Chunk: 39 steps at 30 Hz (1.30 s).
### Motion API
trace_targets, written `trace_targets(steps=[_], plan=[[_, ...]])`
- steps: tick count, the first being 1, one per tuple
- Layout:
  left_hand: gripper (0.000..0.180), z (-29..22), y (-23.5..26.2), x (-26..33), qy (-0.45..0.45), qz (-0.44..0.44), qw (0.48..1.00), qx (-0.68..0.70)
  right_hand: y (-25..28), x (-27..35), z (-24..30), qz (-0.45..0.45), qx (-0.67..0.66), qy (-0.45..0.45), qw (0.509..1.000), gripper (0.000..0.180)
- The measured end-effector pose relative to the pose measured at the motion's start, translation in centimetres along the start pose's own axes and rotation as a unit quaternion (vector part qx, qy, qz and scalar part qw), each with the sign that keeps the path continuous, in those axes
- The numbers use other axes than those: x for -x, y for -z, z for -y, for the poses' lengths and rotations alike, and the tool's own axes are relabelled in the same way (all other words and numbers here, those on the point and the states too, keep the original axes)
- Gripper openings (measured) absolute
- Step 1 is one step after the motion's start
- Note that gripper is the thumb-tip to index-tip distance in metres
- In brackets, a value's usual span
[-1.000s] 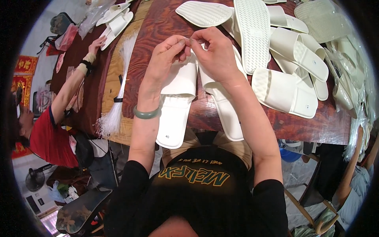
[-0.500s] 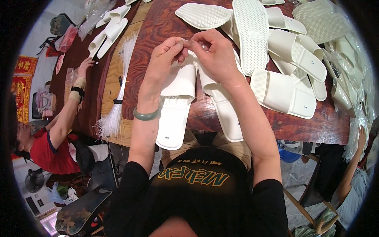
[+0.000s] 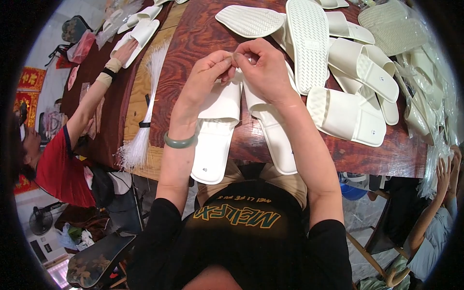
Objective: Manually assembling and threading straps onto white hotel-style slippers at a work table.
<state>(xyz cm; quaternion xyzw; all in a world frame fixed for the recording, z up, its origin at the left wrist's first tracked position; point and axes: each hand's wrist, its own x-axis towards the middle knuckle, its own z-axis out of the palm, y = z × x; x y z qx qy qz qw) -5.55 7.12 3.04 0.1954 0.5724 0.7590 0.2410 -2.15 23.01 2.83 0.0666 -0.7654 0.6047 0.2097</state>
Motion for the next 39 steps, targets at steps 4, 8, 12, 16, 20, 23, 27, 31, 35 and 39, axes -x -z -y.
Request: trace_targets(steps=[4, 8, 12, 16, 20, 23, 27, 31, 35, 39], plan=[[0.016, -0.07, 0.08, -0.03, -0.02, -0.036, 0.999, -0.011, -0.03, 0.02, -0.05, -0.001, -0.004, -0.022, 1.0, 0.012], [0.016, -0.16, -0.07, 0.09, -0.003, 0.006, 1.0, 0.021, -0.17, 0.05, -0.02, 0.007, 0.007, 0.003, 1.0, 0.012], [0.015, -0.34, -0.25, 0.22, -0.012, -0.017, 1.0, 0.015, -0.09, 0.06, 0.04, 0.003, 0.0, -0.012, 1.0, 0.013], [0.015, -0.49, -0.3, 0.26, -0.005, -0.028, 0.999, -0.017, -0.04, 0.03, 0.01, 0.002, 0.002, -0.007, 1.0, 0.013], [0.015, -0.45, -0.28, 0.26, -0.007, -0.004, 1.0, -0.005, 0.02, 0.0, -0.06, 0.007, 0.001, 0.0, 1.0, 0.012], [0.015, -0.34, -0.23, 0.23, -0.005, -0.016, 1.0, -0.002, 0.12, 0.01, -0.1, 0.009, -0.001, -0.005, 1.0, 0.012], [0.014, -0.21, -0.15, 0.2, -0.008, 0.0, 1.0, 0.019, 0.1, 0.03, -0.07, 0.012, 0.001, -0.021, 1.0, 0.013], [0.014, -0.12, -0.03, 0.18, -0.005, 0.001, 1.0, 0.007, 0.07, -0.01, 0.07, 0.018, -0.007, -0.035, 0.999, 0.012], [0.016, -0.07, 0.23, 0.21, -0.006, 0.022, 1.0, 0.019, 0.25, 0.06, 0.29, 0.018, -0.024, -0.033, 0.999, 0.012], [0.015, -0.06, 0.38, 0.21, 0.0, 0.017, 1.0, 0.019, 0.32, 0.08, 0.33, 0.022, -0.015, -0.026, 0.999, 0.012]])
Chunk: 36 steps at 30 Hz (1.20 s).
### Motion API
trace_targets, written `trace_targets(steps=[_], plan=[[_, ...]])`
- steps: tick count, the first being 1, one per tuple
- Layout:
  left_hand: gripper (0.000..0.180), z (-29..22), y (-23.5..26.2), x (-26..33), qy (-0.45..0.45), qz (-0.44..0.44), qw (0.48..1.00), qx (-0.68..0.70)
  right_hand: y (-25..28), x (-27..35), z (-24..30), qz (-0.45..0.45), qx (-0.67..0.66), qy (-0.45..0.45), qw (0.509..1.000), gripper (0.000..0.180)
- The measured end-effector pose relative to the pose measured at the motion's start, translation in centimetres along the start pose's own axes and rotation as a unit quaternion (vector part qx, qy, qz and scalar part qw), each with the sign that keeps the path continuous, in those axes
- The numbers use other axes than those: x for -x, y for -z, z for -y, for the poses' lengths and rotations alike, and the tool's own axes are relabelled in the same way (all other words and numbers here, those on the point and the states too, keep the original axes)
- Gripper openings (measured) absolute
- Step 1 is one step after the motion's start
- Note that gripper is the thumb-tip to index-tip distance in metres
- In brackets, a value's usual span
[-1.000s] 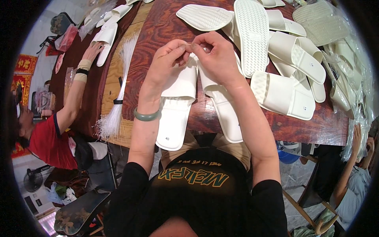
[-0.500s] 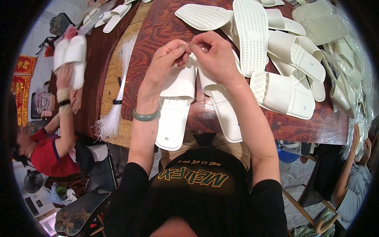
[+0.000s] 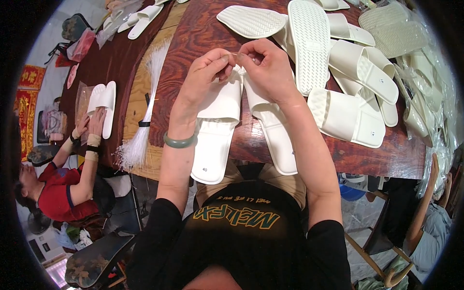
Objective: Manually assembling and threading straps onto white hotel-style slippers at a work table.
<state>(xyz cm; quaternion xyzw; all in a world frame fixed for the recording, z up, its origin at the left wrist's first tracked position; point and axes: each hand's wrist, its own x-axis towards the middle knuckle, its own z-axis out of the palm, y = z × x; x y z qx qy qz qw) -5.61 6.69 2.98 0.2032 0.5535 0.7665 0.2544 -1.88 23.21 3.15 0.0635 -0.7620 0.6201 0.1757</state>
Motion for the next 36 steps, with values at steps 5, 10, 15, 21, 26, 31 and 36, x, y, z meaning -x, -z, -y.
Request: trace_targets(steps=[5, 10, 15, 21, 26, 31, 36], plan=[[0.014, -0.2, -0.4, 0.1, 0.005, -0.006, 1.0, -0.013, 0.0, -0.1, -0.1, 0.004, 0.008, 0.004, 1.0, 0.011], [0.014, -0.2, -0.7, 0.1, -0.005, -0.027, 1.0, -0.001, 0.0, -0.1, -0.1, 0.004, -0.002, -0.014, 1.0, 0.011], [0.015, 0.2, -0.2, -0.1, 0.0, -0.01, 0.999, -0.034, 0.0, -0.1, -0.1, 0.0, 0.003, -0.009, 1.0, 0.012], [0.016, -2.5, 0.4, -1.0, -0.097, -0.103, 0.989, -0.053, -0.4, -0.5, -0.6, -0.079, 0.01, 0.018, 0.997, 0.018], [0.013, -10.3, 1.8, 0.7, -0.292, -0.087, 0.943, -0.13, -0.3, -0.6, -1.2, -0.103, -0.043, -0.014, 0.994, 0.022], [0.036, -19.3, -1.0, 14.9, -0.669, -0.209, 0.662, -0.267, 0.1, -1.0, -0.2, -0.142, -0.182, -0.042, 0.972, 0.02], [0.027, -15.9, -7.6, 19.9, -0.337, 0.0, 0.703, -0.626, 2.8, -1.0, 2.3, -0.205, -0.2, 0.07, 0.955, 0.02]])
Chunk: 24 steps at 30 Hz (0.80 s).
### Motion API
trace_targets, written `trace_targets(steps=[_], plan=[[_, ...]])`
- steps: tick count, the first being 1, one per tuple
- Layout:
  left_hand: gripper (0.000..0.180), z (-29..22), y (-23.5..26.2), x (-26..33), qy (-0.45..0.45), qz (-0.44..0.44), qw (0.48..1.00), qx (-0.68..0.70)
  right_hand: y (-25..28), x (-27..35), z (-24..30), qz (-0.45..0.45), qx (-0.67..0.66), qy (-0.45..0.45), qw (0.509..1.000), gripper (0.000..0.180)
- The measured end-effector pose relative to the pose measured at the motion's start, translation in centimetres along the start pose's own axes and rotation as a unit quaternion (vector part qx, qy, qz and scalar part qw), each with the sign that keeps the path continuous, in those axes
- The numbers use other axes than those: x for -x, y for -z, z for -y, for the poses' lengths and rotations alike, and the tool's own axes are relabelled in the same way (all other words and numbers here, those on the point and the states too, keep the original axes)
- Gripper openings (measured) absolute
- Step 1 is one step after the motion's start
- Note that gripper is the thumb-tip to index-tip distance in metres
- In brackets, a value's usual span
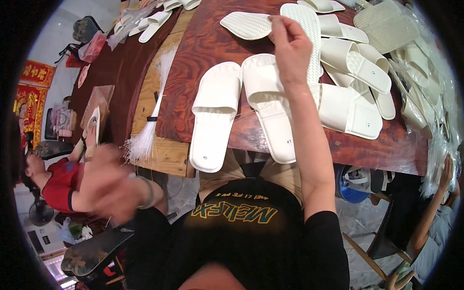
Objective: Manually assembling and threading straps onto white hotel-style slippers at a work table.
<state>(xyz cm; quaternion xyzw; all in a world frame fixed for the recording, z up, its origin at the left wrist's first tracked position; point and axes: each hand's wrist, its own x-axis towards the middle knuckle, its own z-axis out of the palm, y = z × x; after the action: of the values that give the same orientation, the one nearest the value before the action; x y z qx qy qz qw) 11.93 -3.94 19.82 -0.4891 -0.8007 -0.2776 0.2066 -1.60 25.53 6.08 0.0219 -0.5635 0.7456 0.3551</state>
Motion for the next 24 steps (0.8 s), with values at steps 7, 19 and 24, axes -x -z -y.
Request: trace_targets(steps=[7, 19, 24], plan=[[0.071, 5.2, -18.4, 1.6, 0.38, 0.125, 0.91, -0.108, 5.4, 3.5, 3.5, 0.114, 0.321, 0.149, 0.928, 0.01], [0.028, 8.4, -18.5, 0.1, 0.32, 0.019, 0.944, -0.079, 14.1, 12.4, 7.6, 0.016, 0.464, 0.159, 0.871, 0.01], [0.032, 17.8, -7.4, 5.6, 0.325, -0.088, 0.941, -0.032, 18.2, 10.6, 9.4, 0.02, 0.546, 0.144, 0.825, 0.015]])
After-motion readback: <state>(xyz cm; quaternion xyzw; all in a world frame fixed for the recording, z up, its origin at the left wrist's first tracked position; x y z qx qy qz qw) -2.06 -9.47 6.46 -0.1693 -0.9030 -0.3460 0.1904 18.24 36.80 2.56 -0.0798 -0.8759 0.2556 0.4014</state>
